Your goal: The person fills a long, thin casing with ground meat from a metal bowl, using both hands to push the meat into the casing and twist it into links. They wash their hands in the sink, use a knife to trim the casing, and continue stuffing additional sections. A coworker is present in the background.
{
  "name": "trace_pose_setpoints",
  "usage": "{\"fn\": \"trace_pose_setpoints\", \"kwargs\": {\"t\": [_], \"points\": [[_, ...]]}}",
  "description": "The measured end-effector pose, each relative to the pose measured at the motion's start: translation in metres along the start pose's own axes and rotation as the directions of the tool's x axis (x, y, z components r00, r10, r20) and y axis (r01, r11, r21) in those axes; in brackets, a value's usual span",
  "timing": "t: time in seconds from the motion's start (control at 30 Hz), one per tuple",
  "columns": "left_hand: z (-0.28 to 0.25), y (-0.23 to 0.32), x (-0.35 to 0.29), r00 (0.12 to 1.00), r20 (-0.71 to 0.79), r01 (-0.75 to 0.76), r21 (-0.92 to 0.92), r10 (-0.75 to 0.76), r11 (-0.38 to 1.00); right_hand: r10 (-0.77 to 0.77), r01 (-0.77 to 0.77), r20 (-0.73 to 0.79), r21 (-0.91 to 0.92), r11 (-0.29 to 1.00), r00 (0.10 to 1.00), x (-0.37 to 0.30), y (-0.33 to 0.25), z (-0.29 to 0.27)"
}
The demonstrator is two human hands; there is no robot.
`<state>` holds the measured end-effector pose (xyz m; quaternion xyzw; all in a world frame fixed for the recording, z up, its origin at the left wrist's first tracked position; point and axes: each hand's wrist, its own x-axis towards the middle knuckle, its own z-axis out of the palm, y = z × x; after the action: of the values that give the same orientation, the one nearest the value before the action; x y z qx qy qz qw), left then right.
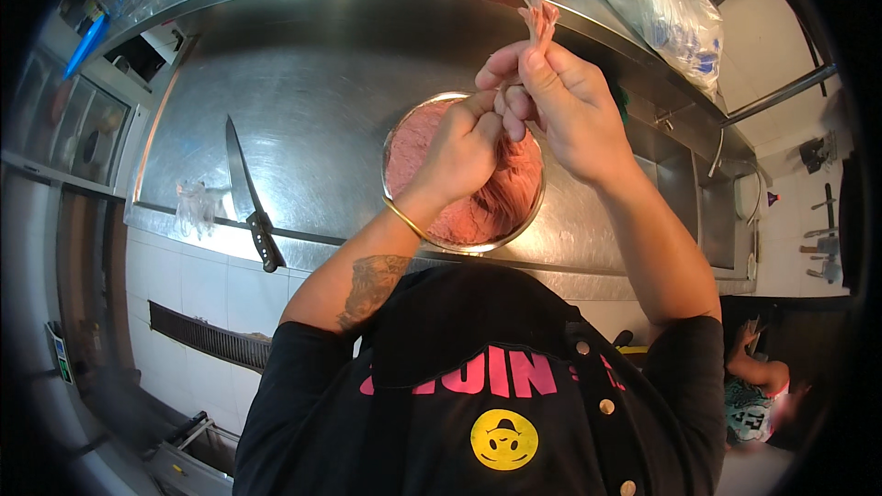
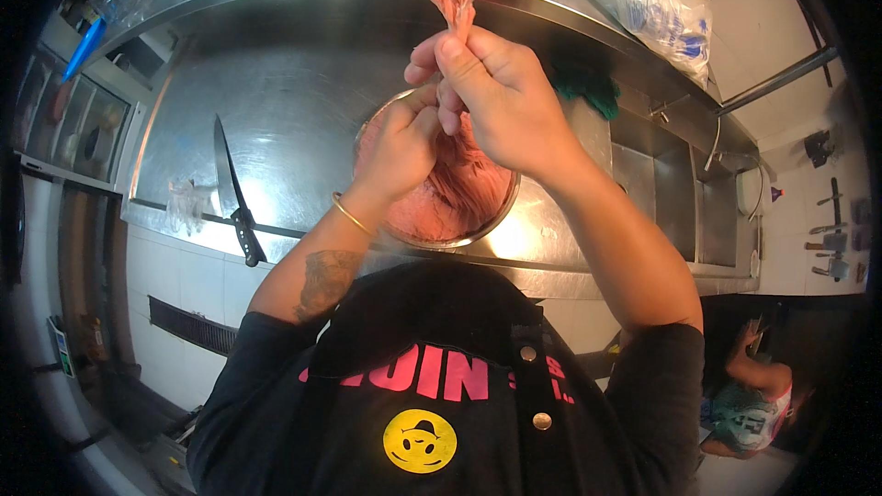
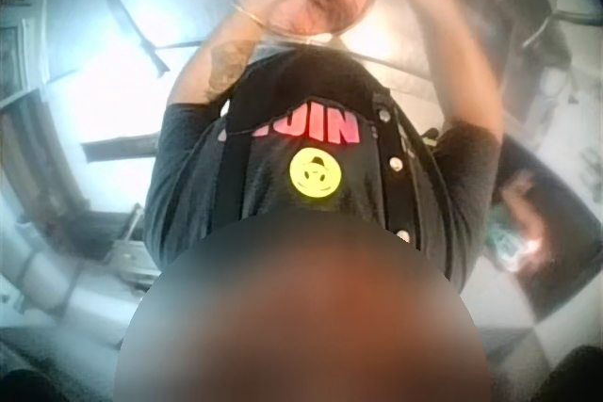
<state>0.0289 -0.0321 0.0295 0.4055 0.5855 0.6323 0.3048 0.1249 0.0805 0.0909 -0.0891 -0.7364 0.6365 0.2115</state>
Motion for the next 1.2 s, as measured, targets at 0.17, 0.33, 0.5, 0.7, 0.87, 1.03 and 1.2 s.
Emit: {"fn": "trace_pose_setpoints", "kwargs": {"t": [0.17,0.33,0.5,0.7,0.87,1.03,1.2], "points": [[-0.003,-0.021,0.01,0.973,0.009,-0.224,0.258,0.229,0.94,0.129,-0.132,0.067,0.044,0.99,0.989,-0.001,-0.012,-0.019],[-0.016,-0.032,0.02,0.971,0.197,-0.194,0.321,0.135,0.927,0.259,-0.246,0.116,-0.114,0.963,0.959,-0.023,-0.018,-0.031],[-0.015,-0.033,0.021,0.969,0.203,-0.215,0.42,0.14,0.882,0.305,-0.257,0.109,-0.323,0.911,0.946,-0.036,-0.033,-0.025],[-0.016,-0.045,0.021,0.945,0.224,-0.314,0.407,0.239,0.858,0.337,-0.222,0.136,-0.521,0.824,0.932,-0.041,-0.043,-0.026],[-0.02,-0.057,0.022,0.936,0.223,-0.34,0.364,0.273,0.867,0.364,-0.207,0.151,-0.601,0.772,0.919,-0.04,-0.049,-0.027],[-0.018,-0.053,0.025,0.96,0.179,-0.266,0.351,0.214,0.898,0.225,-0.132,0.122,-0.514,0.848,0.967,-0.029,-0.052,-0.024],[-0.025,-0.023,0.058,0.931,0.313,-0.126,-0.204,0.187,0.971,0.049,-0.017,0.098,-0.301,0.954,0.994,0.015,-0.038,-0.043]]}}
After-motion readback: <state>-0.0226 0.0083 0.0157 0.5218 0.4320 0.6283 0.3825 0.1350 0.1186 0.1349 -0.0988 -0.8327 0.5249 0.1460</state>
